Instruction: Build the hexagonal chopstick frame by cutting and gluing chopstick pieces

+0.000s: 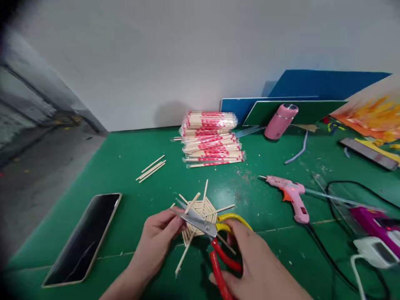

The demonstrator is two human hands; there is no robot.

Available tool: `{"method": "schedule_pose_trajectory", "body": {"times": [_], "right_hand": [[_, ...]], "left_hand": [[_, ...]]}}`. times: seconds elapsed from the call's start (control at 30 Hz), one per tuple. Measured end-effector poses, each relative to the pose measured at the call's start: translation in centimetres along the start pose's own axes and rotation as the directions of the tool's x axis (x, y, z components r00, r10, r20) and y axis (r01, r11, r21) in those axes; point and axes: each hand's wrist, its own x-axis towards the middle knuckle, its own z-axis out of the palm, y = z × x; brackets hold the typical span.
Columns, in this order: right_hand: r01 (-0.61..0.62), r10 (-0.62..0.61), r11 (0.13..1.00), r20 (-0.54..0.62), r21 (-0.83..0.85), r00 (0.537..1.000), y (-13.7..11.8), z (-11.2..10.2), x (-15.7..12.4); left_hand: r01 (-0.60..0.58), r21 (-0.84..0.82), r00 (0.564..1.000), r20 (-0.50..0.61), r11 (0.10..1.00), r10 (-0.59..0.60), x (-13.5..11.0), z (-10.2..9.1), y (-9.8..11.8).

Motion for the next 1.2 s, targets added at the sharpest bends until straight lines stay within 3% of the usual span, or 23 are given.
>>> {"method": "schedule_pose_trajectory", "body": {"times": [0.33, 0.67, 0.93, 1.2], "right_hand": [[-0.011, 0.014, 0.991, 0.024, -0.13, 1.0, -1.1, -0.3, 0.0], [0.0, 0.0, 0.986, 0.003, -0.166, 1.0, -0.5, -0.2, 0.3], [0.003, -0.003, 0.999, 0.003, -0.048, 1.0, -0.9, 0.1, 0.5], [0.016, -0.017, 0.999, -0.028, -0.032, 0.999, -0.6, 0.6, 0.5]], "left_hand": [[-0.087, -0.042, 0.996, -0.004, 0.995, 0.087, 0.1, 0.3, 0.1], [-0.144, 0.035, 0.99, 0.01, 0.989, 0.143, 0.0, 0.1, 0.9], [-0.196, 0.079, 0.98, 0.058, 0.977, 0.191, -0.1, 0.2, 1.1], [-0.185, 0.064, 0.982, 0.063, 0.981, 0.181, -0.4, 0.2, 1.1]]}}
